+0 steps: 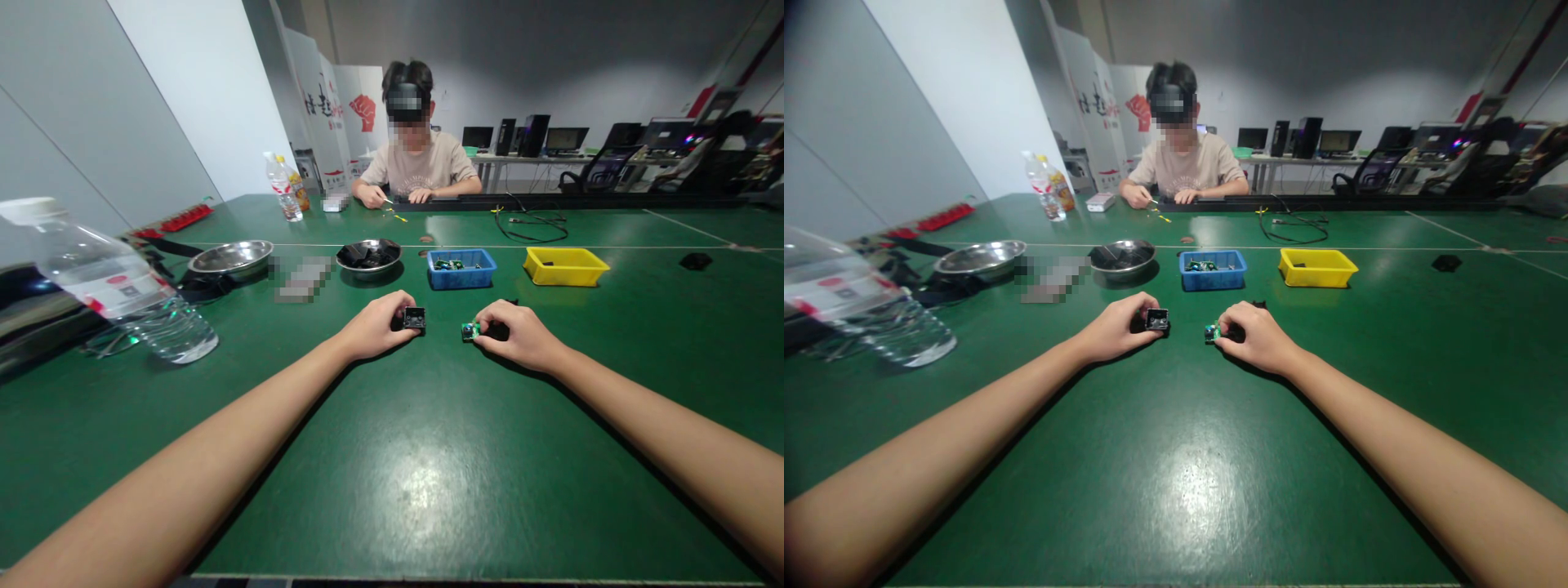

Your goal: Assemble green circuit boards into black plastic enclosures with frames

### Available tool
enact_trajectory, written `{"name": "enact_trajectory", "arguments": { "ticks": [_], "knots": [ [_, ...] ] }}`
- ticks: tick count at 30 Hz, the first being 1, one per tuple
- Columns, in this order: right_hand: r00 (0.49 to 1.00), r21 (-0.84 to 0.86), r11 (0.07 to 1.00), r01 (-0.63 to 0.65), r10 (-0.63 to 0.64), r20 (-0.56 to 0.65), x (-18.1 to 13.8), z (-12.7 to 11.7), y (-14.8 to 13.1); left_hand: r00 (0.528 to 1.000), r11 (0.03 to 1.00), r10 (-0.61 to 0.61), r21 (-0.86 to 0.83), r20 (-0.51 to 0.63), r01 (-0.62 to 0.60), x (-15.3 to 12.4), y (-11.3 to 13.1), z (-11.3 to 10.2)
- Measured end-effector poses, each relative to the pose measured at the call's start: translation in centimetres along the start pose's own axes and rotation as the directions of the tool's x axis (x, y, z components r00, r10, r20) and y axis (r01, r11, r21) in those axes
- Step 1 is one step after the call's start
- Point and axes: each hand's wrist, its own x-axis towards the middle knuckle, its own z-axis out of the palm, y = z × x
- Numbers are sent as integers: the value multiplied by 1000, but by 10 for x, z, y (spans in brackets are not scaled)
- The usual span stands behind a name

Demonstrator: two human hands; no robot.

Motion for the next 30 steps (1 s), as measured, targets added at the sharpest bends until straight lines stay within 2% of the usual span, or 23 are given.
{"name": "enact_trajectory", "arguments": {
  "ticks": [11,30],
  "knots": [
    [994,8,995,97,-97,-44,1,0,1,1000,1000,2,6,-5,-2,1,0,0],
    [994,-7,994,110,-110,6,0,1,2,998,997,42,69,54,-46,-1,3,-2]
  ]
}}
